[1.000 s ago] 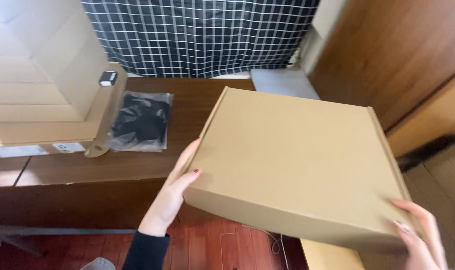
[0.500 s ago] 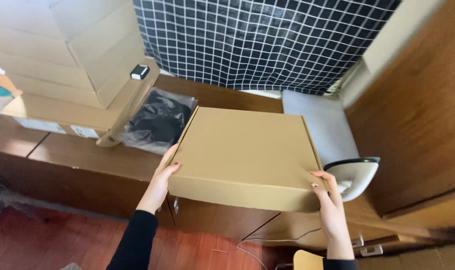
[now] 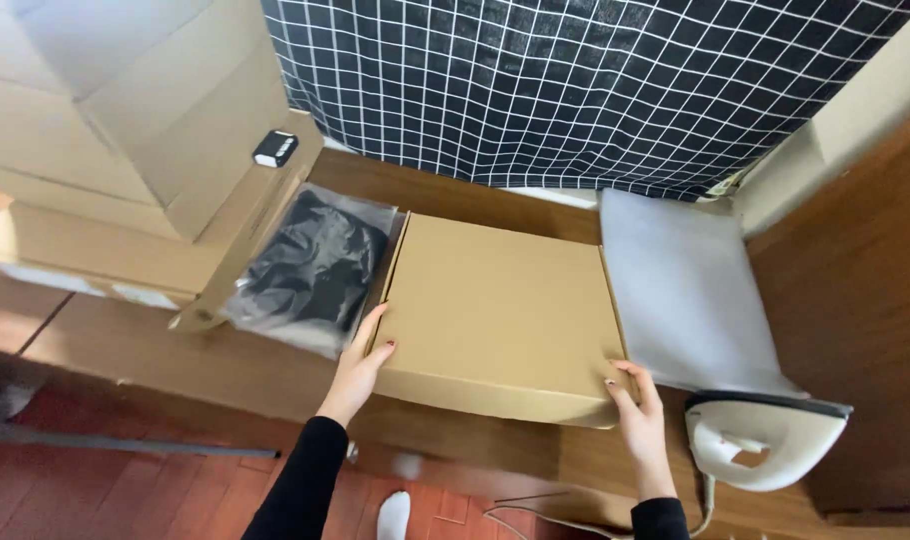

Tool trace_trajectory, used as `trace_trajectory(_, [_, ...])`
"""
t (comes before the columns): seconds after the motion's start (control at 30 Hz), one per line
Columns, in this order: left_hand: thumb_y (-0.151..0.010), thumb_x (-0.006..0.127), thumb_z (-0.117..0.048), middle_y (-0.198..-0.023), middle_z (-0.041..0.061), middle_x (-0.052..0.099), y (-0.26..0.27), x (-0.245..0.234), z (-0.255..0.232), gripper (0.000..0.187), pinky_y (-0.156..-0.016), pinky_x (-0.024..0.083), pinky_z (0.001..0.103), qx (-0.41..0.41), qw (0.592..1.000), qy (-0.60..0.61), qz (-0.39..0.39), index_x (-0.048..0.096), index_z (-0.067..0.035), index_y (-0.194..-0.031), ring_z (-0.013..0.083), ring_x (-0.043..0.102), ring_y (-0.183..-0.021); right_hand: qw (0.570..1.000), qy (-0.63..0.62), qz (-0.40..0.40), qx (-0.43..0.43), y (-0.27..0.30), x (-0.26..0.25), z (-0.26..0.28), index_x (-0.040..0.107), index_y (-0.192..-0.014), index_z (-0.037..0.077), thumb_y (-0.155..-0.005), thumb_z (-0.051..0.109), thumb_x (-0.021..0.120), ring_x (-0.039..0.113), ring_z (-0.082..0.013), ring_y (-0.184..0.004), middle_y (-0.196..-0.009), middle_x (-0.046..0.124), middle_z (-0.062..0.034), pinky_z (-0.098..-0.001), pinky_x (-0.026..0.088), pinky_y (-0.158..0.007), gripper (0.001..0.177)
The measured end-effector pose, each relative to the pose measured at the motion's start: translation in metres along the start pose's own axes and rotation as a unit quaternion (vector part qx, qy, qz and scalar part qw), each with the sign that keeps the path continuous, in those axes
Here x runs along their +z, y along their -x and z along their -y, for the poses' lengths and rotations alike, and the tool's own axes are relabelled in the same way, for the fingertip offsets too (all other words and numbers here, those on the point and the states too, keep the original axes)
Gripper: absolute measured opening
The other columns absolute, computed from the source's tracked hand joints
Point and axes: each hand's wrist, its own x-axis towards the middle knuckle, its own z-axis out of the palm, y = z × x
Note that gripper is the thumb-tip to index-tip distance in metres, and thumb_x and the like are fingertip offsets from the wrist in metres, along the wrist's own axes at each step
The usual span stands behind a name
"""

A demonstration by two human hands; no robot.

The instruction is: Folding a black skirt and packing it into a plastic bag and then into a cardboard box for shipping.

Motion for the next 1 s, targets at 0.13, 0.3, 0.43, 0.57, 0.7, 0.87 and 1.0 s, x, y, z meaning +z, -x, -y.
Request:
trace_trajectory(0.13, [-0.081, 0.056, -0.013, -0.152, 0.012, 0.026, -0.086, 0.012, 0.057, 0.059, -0.113, 0.016, 0.032, 0.102, 0.978, -0.179, 0.011, 0.044, -0.02, -0.138, 0.0213, 0.024, -0.142, 0.997, 0.068, 0.023, 0.006, -0.038, 0.028, 0.007, 0.06, -0.116, 0.011, -0.081, 0.013, 0.062, 0.047, -0.014, -0.127, -0.126, 0.059, -0.0037, -0.0268, 0.029, -0.109, 0.036])
trace_trajectory(0.3, [-0.087, 0.048, -0.028, -0.153, 0.019, 0.014, -0.136, 0.037, 0.032, 0.044, -0.093, 0.022, 0.077, 0.263, 0.786, -0.545, -0.127, 0.048, -0.02, -0.131, 0.0438, 0.016, -0.138, 0.875, 0.48, -0.013, 0.057, -0.07, 0.083, 0.031, 0.031, -0.142, 0.029, -0.088, 0.057, 0.031, 0.016, -0.0392, -0.14, -0.155, 0.013, -0.0125, -0.0729, 0.022, -0.097, 0.062])
trace_trajectory(0.43, [-0.09, 0.047, -0.033, -0.155, 0.012, 0.022, -0.158, 0.059, -0.002, 0.045, -0.1, 0.016, 0.072, 0.237, 0.731, -0.637, -0.059, 0.049, -0.021, -0.134, 0.0338, 0.021, -0.14, 0.807, 0.587, -0.06, -0.002, -0.091, 0.127, 0.052, 0.046, -0.139, 0.028, -0.093, 0.059, 0.037, 0.027, -0.0353, -0.14, -0.149, 0.037, -0.0111, -0.0678, 0.032, -0.096, 0.056])
trace_trajectory(0.57, [-0.093, 0.038, -0.041, -0.155, 0.012, 0.017, -0.183, 0.085, -0.009, 0.056, -0.103, 0.008, 0.071, 0.213, 0.743, -0.633, 0.042, 0.032, -0.015, -0.143, 0.03, 0.015, -0.142, 0.803, 0.595, 0.012, -0.007, -0.116, 0.159, 0.061, 0.033, -0.145, 0.029, -0.092, 0.062, 0.031, 0.018, -0.0321, -0.143, -0.153, 0.029, -0.0082, -0.0685, 0.019, -0.103, 0.062])
trace_trajectory(0.7, [-0.094, 0.035, -0.047, -0.156, 0.016, 0.01, -0.19, 0.1, -0.012, 0.065, -0.106, 0.005, 0.069, 0.197, 0.748, -0.629, 0.077, 0.024, -0.01, -0.145, 0.0336, 0.003, -0.144, 0.814, 0.576, 0.07, -0.022, -0.125, 0.174, 0.073, 0.026, -0.147, 0.028, -0.094, 0.061, 0.027, 0.014, -0.0311, -0.144, -0.154, 0.023, -0.0075, -0.067, 0.016, -0.105, 0.063])
trace_trajectory(0.87, [-0.093, 0.036, -0.05, -0.154, 0.013, 0.017, -0.167, 0.078, -0.022, 0.063, -0.105, 0.005, 0.068, 0.209, 0.735, -0.641, 0.076, 0.029, -0.014, -0.143, 0.0299, 0.013, -0.142, 0.825, 0.562, 0.046, -0.036, -0.104, 0.144, 0.062, 0.028, -0.146, 0.03, -0.092, 0.062, 0.033, 0.012, -0.0291, -0.144, -0.156, 0.02, -0.0052, -0.0668, 0.017, -0.104, 0.063])
trace_trajectory(1.0, [-0.088, 0.042, -0.05, -0.152, 0.011, 0.022, -0.145, 0.044, -0.016, 0.059, -0.101, 0.015, 0.071, 0.173, 0.718, -0.674, -0.016, 0.035, -0.021, -0.14, 0.0317, 0.023, -0.138, 0.809, 0.581, -0.087, -0.032, -0.081, 0.106, 0.027, 0.035, -0.144, 0.027, -0.087, 0.063, 0.038, 0.018, -0.0306, -0.145, -0.156, 0.025, -0.0083, -0.067, 0.025, -0.101, 0.068])
